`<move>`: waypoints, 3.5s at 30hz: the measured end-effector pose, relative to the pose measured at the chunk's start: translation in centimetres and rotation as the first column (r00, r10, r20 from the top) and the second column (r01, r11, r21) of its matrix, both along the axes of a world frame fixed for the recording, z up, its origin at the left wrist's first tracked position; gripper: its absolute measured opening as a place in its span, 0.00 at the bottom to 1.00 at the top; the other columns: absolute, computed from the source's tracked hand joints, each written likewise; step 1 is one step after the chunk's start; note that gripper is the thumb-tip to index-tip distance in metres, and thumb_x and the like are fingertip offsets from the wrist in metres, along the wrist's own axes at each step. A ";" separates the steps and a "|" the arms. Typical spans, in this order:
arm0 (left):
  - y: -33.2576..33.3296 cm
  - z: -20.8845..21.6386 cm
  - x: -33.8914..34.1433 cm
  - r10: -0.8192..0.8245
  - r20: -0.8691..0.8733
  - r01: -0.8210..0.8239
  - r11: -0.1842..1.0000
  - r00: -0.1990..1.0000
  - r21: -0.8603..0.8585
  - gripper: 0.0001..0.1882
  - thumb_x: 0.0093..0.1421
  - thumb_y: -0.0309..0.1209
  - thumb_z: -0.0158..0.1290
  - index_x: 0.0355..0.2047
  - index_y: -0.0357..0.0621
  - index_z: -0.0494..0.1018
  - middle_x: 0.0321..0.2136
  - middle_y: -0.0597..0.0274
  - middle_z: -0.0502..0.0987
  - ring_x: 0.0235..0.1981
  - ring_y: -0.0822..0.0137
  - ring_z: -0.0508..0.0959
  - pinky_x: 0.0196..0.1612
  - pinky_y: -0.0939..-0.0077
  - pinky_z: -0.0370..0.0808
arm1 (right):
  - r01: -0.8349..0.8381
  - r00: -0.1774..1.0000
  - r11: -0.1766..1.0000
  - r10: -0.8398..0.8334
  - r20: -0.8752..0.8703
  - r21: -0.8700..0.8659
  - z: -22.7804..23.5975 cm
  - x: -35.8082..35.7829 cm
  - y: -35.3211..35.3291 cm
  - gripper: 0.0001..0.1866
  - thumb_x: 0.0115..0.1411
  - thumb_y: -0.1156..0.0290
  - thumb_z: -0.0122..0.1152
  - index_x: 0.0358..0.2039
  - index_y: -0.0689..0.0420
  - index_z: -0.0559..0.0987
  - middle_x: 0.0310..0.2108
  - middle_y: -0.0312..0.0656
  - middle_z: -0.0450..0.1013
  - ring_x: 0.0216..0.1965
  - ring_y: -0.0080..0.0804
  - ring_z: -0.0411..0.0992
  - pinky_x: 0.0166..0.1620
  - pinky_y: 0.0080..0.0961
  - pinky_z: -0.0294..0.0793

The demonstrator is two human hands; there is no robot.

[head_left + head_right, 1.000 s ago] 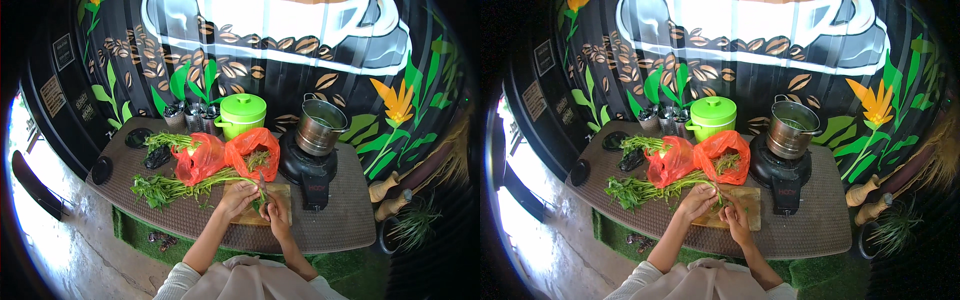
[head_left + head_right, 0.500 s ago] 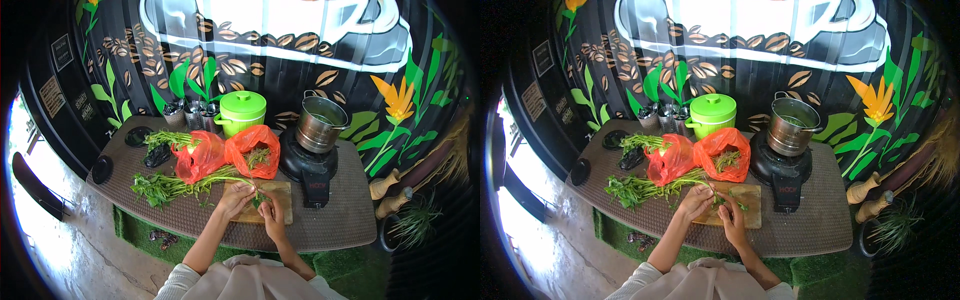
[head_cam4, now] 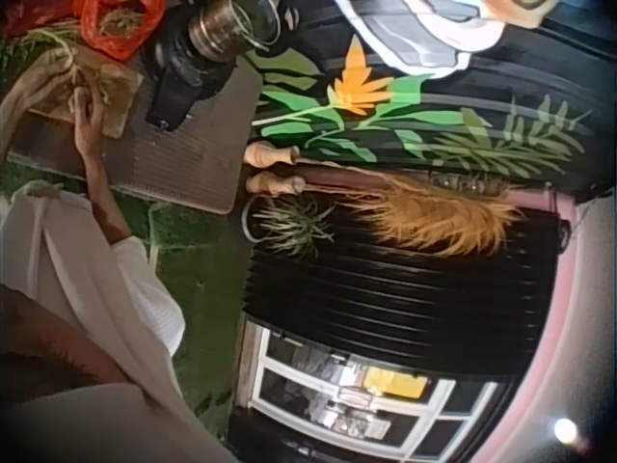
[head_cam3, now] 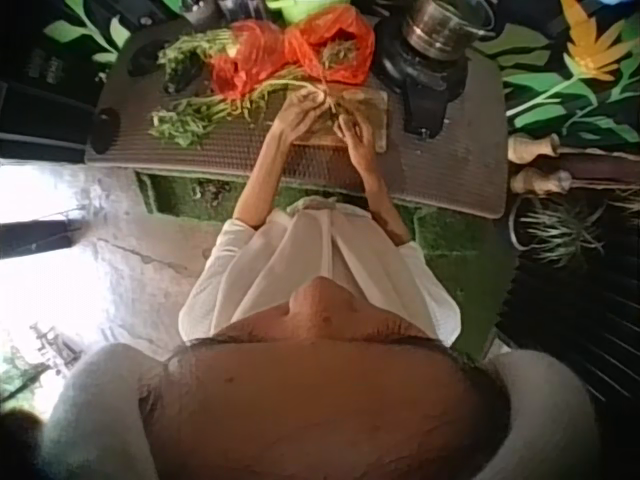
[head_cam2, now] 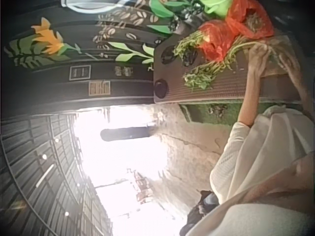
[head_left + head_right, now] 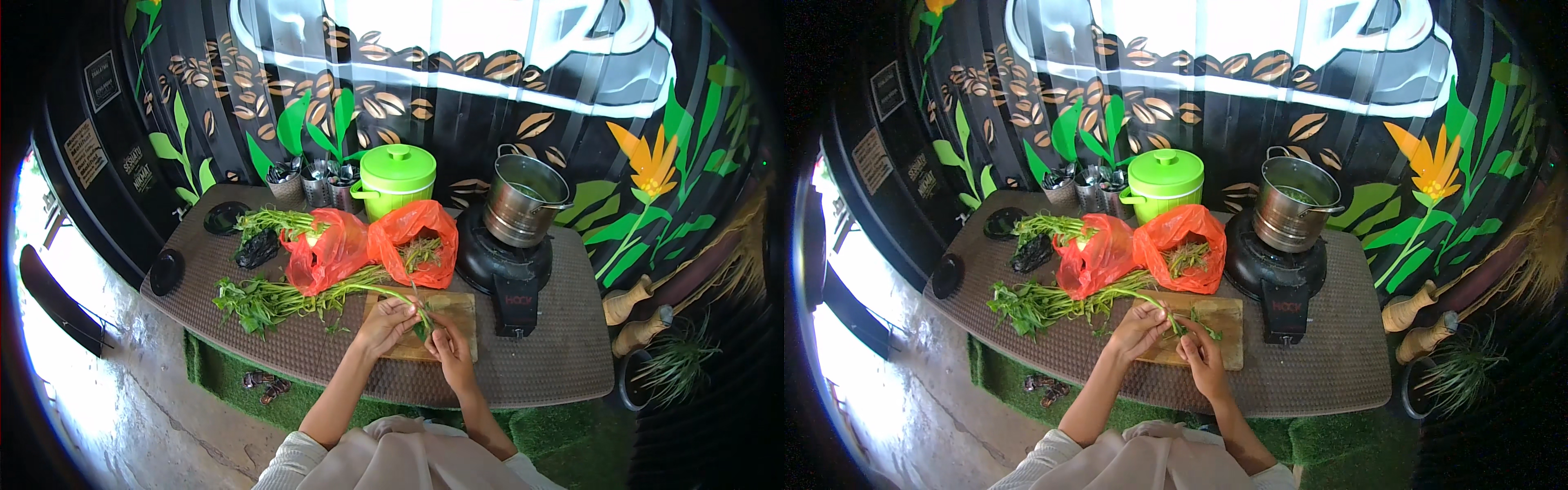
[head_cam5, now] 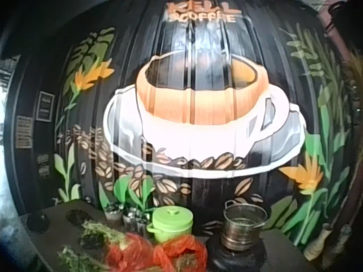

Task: The person chops green leafy vegetables on a wooden cutting board using a knife, places the chopped greens into a pot on a stove, and then removes individual leafy stems from a plastic bag to continue the chopping process.

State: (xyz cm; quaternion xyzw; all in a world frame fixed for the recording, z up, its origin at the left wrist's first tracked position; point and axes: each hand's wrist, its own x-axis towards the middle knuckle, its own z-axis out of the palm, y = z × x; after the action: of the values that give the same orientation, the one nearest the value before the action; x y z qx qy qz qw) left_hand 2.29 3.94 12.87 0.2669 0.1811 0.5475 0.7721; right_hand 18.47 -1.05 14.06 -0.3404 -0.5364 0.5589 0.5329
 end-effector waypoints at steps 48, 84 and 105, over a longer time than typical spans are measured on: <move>-1.1 0.7 0.6 -0.121 0.055 0.117 0.991 0.991 0.070 0.07 0.56 0.19 0.49 0.36 0.38 0.70 0.34 0.58 0.74 0.38 0.67 0.75 0.46 0.78 0.73 | -0.009 1.000 0.991 0.006 0.027 0.135 -0.3 0.7 -0.9 0.18 0.63 0.67 0.45 0.53 0.59 0.67 0.18 0.29 0.57 0.22 0.16 0.54 0.26 0.14 0.54; -0.4 -0.5 1.6 -0.106 0.098 0.113 0.992 0.989 -0.063 0.05 0.58 0.21 0.48 0.36 0.38 0.68 0.34 0.58 0.74 0.36 0.68 0.75 0.43 0.82 0.74 | 0.013 0.993 0.997 -0.022 -0.114 -0.082 -0.2 0.8 -1.1 0.20 0.63 0.64 0.47 0.53 0.60 0.66 0.20 0.27 0.58 0.21 0.12 0.55 0.22 0.10 0.52; -0.1 -0.4 1.7 -0.081 -0.069 0.081 0.997 0.994 0.003 0.04 0.57 0.20 0.48 0.32 0.41 0.67 0.33 0.62 0.72 0.37 0.69 0.74 0.45 0.76 0.72 | 0.061 0.998 0.995 -0.061 -0.003 0.080 -0.7 0.7 0.5 0.16 0.63 0.69 0.46 0.51 0.58 0.67 0.16 0.28 0.55 0.20 0.14 0.51 0.24 0.14 0.51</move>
State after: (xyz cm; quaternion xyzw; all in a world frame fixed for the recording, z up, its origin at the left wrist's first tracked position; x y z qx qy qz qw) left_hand 3.94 3.88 12.45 0.2948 0.1949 0.5069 0.7862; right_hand 19.16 -0.53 13.33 -0.3351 -0.5474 0.5206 0.5631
